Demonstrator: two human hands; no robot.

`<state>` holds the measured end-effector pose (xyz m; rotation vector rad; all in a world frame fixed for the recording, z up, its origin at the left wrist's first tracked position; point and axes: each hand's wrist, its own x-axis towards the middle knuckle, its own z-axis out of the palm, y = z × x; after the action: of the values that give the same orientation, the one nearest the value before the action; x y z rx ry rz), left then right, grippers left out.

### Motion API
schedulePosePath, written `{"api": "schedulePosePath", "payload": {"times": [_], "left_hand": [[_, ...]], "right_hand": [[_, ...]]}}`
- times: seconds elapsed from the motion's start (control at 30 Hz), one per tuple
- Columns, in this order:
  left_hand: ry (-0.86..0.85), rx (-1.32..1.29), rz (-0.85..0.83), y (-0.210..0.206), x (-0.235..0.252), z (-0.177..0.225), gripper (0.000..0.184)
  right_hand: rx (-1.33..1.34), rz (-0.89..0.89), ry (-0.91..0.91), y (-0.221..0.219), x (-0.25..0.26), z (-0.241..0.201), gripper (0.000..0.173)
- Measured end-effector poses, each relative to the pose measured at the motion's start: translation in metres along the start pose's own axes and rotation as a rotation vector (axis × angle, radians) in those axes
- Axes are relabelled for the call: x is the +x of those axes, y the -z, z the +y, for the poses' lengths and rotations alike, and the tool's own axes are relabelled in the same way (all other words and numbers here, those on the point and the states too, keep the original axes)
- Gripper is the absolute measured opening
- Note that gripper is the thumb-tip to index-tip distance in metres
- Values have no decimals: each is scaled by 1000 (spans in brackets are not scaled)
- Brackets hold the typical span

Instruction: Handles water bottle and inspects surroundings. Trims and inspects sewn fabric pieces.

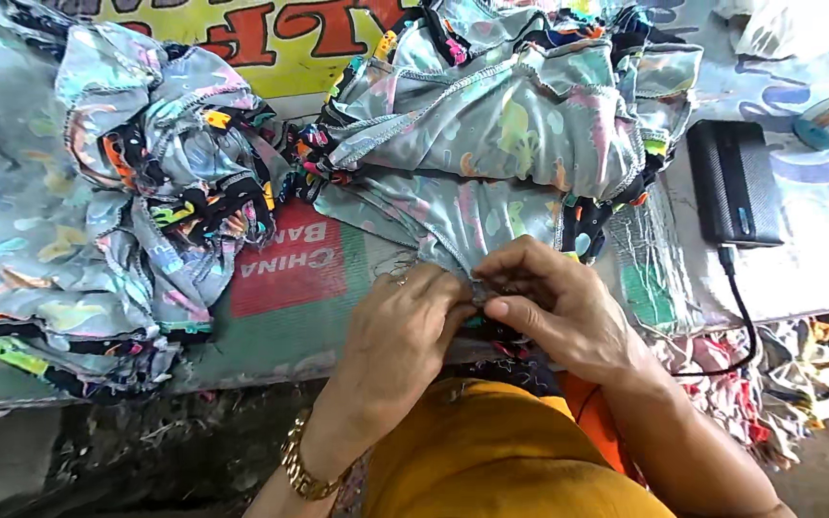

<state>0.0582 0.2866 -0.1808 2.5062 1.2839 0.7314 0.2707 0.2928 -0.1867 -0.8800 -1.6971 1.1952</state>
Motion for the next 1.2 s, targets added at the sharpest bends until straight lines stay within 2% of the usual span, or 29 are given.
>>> {"api": "schedulePosePath", "payload": {"times": [0.2,0.43,0.63,0.77,1.03,1.13,1.2], "left_hand": [[78,4,28,10,-18,0,20],[153,-106,90,9,-29,8,23],[125,-292,218,-5,-23,21,22],[123,-425,221,-25,-20,14,32],[208,-544,227,-26,-19,15,26],[213,-590,259,-25,-17,14,11],[210,-611,263,-24,-19,12,8]], "right_hand": [[-233,-38,-28,-9,-4,1,27],[-478,-17,55,-19,-4,2,16],[-385,45,122,-19,-6,9,7],[-315,105,50,-18,-8,7,5],[-133,128,26,-13,-7,3,5],[-84,148,24,-13,-7,3,6],[-43,179,5,-13,-8,2,6]]}}
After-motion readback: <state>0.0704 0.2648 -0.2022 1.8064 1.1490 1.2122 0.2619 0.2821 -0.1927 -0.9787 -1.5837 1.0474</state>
